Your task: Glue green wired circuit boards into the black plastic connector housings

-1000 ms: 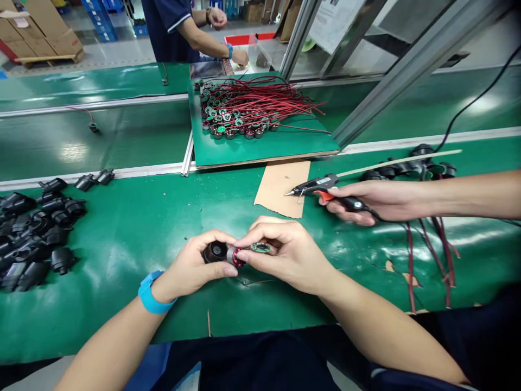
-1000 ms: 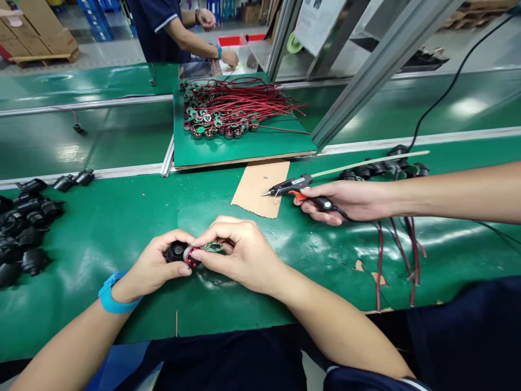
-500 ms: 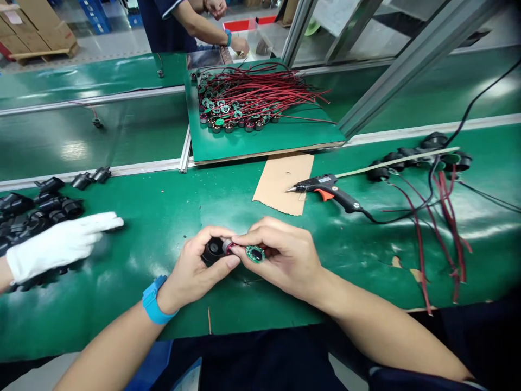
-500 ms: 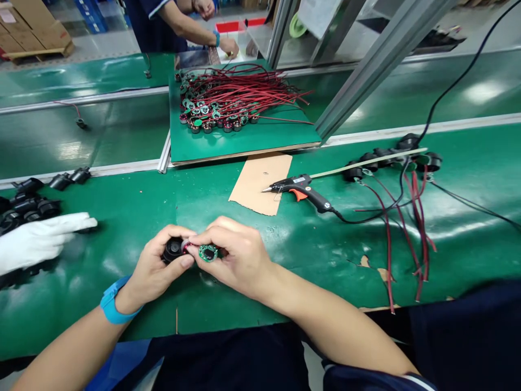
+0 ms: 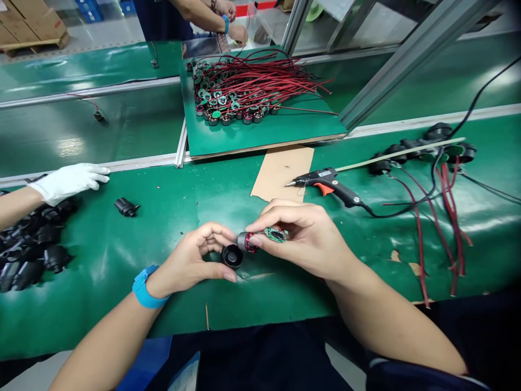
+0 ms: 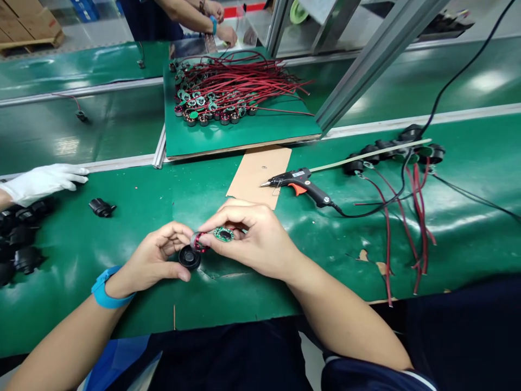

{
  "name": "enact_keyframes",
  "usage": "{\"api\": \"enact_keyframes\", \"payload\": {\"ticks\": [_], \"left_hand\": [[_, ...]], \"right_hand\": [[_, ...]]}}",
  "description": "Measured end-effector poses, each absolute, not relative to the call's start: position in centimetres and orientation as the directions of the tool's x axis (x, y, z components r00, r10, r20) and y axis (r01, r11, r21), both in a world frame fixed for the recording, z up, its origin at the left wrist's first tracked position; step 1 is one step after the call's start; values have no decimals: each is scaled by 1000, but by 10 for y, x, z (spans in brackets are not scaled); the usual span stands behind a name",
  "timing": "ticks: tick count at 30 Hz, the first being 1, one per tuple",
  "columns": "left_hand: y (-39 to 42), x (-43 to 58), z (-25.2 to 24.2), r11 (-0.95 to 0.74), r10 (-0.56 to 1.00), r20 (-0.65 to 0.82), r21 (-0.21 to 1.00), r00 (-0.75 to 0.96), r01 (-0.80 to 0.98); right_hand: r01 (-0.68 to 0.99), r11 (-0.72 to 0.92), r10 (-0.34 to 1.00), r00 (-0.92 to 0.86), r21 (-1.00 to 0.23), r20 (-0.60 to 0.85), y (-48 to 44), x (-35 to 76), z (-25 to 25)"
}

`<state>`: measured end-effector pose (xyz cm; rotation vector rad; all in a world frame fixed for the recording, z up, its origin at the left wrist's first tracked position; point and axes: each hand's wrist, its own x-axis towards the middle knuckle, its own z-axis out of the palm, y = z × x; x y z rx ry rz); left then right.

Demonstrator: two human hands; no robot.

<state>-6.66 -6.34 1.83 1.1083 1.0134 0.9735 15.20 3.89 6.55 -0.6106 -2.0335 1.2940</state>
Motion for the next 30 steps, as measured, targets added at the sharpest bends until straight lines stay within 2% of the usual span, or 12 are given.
{"api": "enact_keyframes", "payload": {"ticks": [3,8,15,19,24,26,28,30], "left_hand": [[-64,-67,20,208,942,-183,976,282,-61],[-59,-67,28,69,915,-128,984,383,163],[-54,-69,26,-48,875,-73,971,479,236],[-55,-73,22,-73,888,-57,962,457,262],[-61,-69,20,121,883,-158,986,441,111],[-62,-67,18,111,918,-135,990,372,85],[-61,-68,14,9,958,-51,989,283,147],[-56,-72,8,-109,968,20,933,251,344]], "right_hand": [[52,375,635,-741,-925,216,39,153,69],[120,406,511,-852,-906,116,36,155,68],[138,463,421,-903,-876,81,37,157,64],[145,402,445,-894,-904,55,48,161,65],[141,402,477,-876,-905,76,51,161,66],[118,417,484,-868,-901,110,49,160,65],[95,445,485,-862,-890,150,47,158,61],[107,497,475,-864,-861,167,49,155,53]]}}
